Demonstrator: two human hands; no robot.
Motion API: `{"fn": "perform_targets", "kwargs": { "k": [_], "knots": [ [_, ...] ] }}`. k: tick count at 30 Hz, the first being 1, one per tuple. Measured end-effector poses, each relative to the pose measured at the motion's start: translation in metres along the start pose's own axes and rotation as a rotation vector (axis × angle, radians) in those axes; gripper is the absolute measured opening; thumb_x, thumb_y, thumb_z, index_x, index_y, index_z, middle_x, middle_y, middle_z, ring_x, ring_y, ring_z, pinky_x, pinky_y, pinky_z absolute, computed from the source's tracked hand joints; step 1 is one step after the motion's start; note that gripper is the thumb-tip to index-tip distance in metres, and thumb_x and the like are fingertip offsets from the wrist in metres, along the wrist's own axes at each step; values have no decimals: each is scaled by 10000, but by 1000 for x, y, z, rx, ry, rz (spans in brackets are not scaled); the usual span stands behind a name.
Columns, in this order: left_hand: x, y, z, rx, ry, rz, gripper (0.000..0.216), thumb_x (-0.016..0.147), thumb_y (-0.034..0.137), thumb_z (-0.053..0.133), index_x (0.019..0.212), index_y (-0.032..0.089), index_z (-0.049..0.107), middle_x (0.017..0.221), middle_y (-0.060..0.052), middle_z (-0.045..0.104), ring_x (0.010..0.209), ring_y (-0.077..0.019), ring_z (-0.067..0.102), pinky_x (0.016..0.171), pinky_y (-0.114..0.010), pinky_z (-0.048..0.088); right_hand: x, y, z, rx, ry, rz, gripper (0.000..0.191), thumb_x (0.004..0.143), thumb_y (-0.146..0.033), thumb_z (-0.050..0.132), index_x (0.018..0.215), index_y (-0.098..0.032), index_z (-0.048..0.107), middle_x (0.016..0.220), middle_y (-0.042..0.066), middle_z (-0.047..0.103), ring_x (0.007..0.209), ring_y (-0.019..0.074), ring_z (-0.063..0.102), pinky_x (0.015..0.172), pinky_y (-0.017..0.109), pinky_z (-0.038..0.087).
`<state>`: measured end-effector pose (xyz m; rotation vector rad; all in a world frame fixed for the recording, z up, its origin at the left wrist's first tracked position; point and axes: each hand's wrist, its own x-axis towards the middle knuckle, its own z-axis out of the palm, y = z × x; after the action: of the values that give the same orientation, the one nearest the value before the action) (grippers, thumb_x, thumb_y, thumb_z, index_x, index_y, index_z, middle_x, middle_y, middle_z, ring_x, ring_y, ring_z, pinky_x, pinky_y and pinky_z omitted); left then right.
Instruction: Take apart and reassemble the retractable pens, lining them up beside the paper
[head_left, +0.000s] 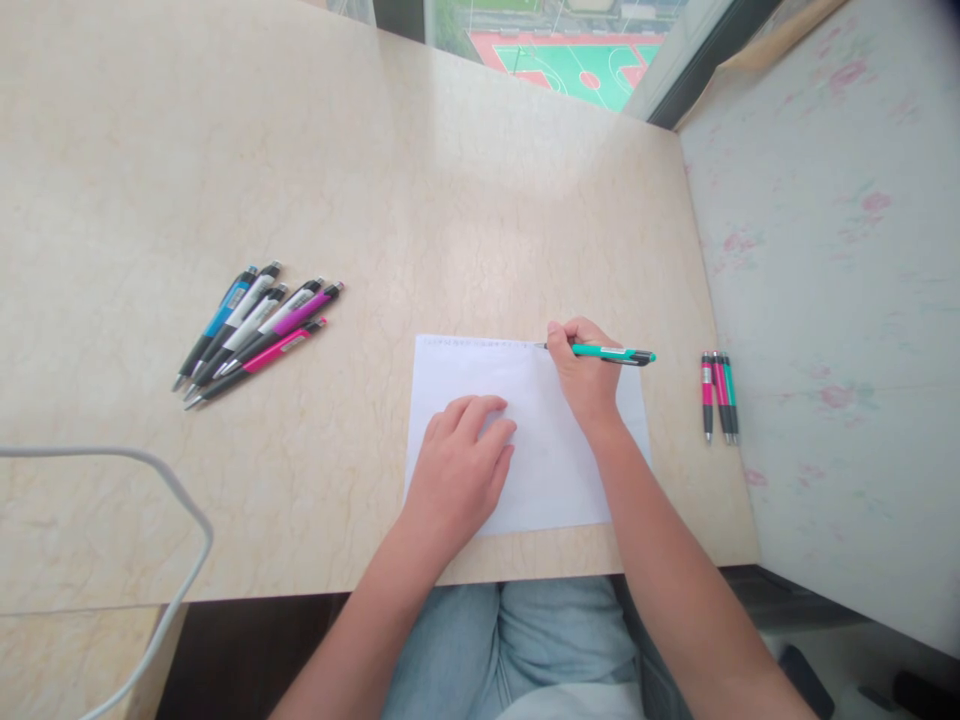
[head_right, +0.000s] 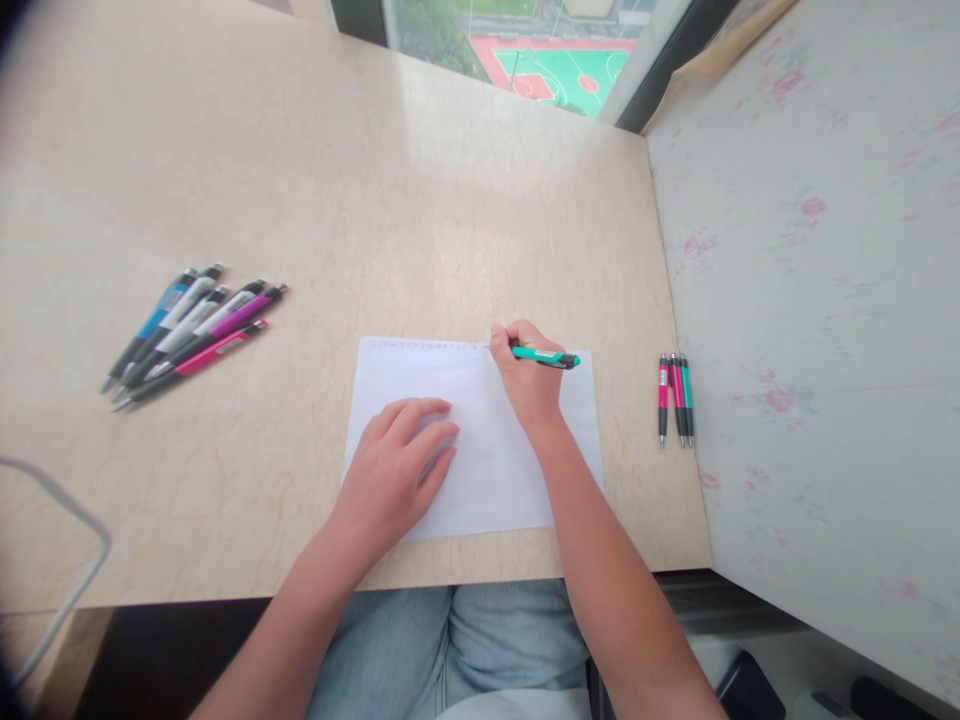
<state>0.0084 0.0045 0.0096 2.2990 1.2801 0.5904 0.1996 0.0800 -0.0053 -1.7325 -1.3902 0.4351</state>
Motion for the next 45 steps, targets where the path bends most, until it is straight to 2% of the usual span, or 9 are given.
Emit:
{"fn": "perform_targets", "kwargs": {
  "k": [15,22,24,28,32,35,39,42,45],
  "knots": [
    [0,1,0,-5,-11,-12,159,920,171,543,1038,205,645,1274,-103,628,1171,-287,542,943,-461,484,0,1,0,-66,-13,-21,358,894,-393,576,608,-209,466,528,-62,429,506,94,370,519,258,310],
    [0,1,-1,-7,-17,-13,158,926,181,541,1040,205,647,1273,-102,630,1167,-290,543,940,-466,483,1,2,-2,-27,-14,-49,367,901,-365,571,599,-209,434,522,-67,397,504,87,360,519,260,289],
    [0,1,0,-10,-16,-14,155,927,185,541,1037,205,648,1272,-102,630,1172,-290,542,937,-463,484,3,4,-3,63,-6,-4,369,898,-373,583,605,-212,427,522,-68,400,495,85,368,507,257,289],
    [0,0,0,-14,-12,-14,158,928,185,539,1042,208,647,1272,-103,629,1168,-290,543,940,-465,481,8,10,-7,421,93,170,379,915,-475,570,665,-231,423,497,-88,365,432,79,343,452,243,286],
    [1,1,0,-4,-9,-8,162,928,176,535,1036,200,654,1264,-110,629,1155,-290,543,938,-466,480,12,12,-8,543,100,189,365,906,-546,572,745,-238,461,530,-91,384,454,82,399,471,232,332],
    [1,1,1,5,4,-5,160,936,181,524,1022,196,658,1252,-113,634,1148,-286,545,931,-463,480,13,11,-10,516,121,154,307,859,-520,651,826,-237,536,624,-72,480,544,90,491,540,235,399],
    [1,-1,3,7,8,4,153,935,187,529,1016,198,659,1252,-105,633,1146,-280,550,931,-458,477,6,9,-19,454,58,140,287,817,-464,712,965,-220,677,778,-20,604,685,113,567,664,265,463],
    [1,-2,4,3,25,11,159,933,183,528,1024,204,658,1243,-104,636,1137,-273,556,943,-463,474,-9,5,-31,412,35,178,335,873,-517,622,896,-197,720,713,-11,581,666,123,539,645,273,453],
    [1,-3,4,-5,44,21,163,928,176,530,1025,200,658,1229,-105,638,1131,-266,561,957,-460,475,-30,-1,-46,435,7,209,292,842,-484,677,899,-202,725,691,-25,547,644,117,504,607,264,432]
  ]
}}
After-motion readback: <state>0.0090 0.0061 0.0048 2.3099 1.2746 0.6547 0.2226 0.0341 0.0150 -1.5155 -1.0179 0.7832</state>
